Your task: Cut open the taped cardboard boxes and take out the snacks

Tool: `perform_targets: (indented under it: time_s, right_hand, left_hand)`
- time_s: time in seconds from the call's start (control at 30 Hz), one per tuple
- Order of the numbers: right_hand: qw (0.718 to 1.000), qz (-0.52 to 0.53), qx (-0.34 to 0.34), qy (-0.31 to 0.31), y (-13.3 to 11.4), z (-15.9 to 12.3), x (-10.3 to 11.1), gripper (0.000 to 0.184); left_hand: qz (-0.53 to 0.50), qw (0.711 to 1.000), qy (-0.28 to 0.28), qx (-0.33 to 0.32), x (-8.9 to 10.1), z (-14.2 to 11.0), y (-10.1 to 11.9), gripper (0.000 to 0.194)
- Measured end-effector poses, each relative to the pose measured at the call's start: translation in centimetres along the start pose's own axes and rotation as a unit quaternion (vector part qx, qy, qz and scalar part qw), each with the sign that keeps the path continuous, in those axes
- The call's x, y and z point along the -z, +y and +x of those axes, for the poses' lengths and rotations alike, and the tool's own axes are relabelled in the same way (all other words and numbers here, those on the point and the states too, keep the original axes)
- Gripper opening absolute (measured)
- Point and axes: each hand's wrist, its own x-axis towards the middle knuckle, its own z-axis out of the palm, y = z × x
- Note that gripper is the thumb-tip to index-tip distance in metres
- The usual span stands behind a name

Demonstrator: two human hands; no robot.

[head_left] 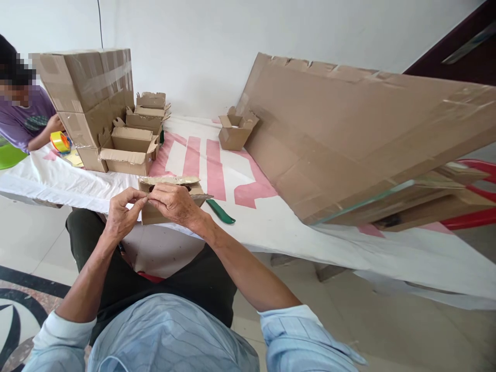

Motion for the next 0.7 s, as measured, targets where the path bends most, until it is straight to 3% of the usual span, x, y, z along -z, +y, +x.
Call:
perform_targets:
  time_s: [0.17,0.33,0.43,0.57,0.7]
  right_hand:
    - [1.0,0.013,0.002,-0.003,-0.1,0.1,0.2,0.027]
    - [1.0,0.006,0.003,-0.017,-0.2,0.3,0.5,0.032]
    - [1.0,0.011,0.003,-0.02,-0.1,0.4,0.7,0.031]
    - [1.0,0.024,-0.008,-0.018,0.1,0.4,0.8,0.023]
    - [0.999,0.033,-0.033,-0.017,0.3,0.7,0.8,0.023]
  left_hand:
    - [0.093,0.988,-0.053,-0.114,1.2,-0.4,-0.2,0.017]
    - [0.164,0.975,-0.062,-0.137,1.5,-0.6,-1.3,0.024]
    - [0.156,0.976,-0.054,-0.143,1.3,-0.2,-1.6,0.029]
    - [0.071,0.989,-0.059,-0.114,1.1,0.5,-1.7,0.028]
    - [0.008,0.997,-0.069,-0.032,1.1,0.6,-2.1,0.028]
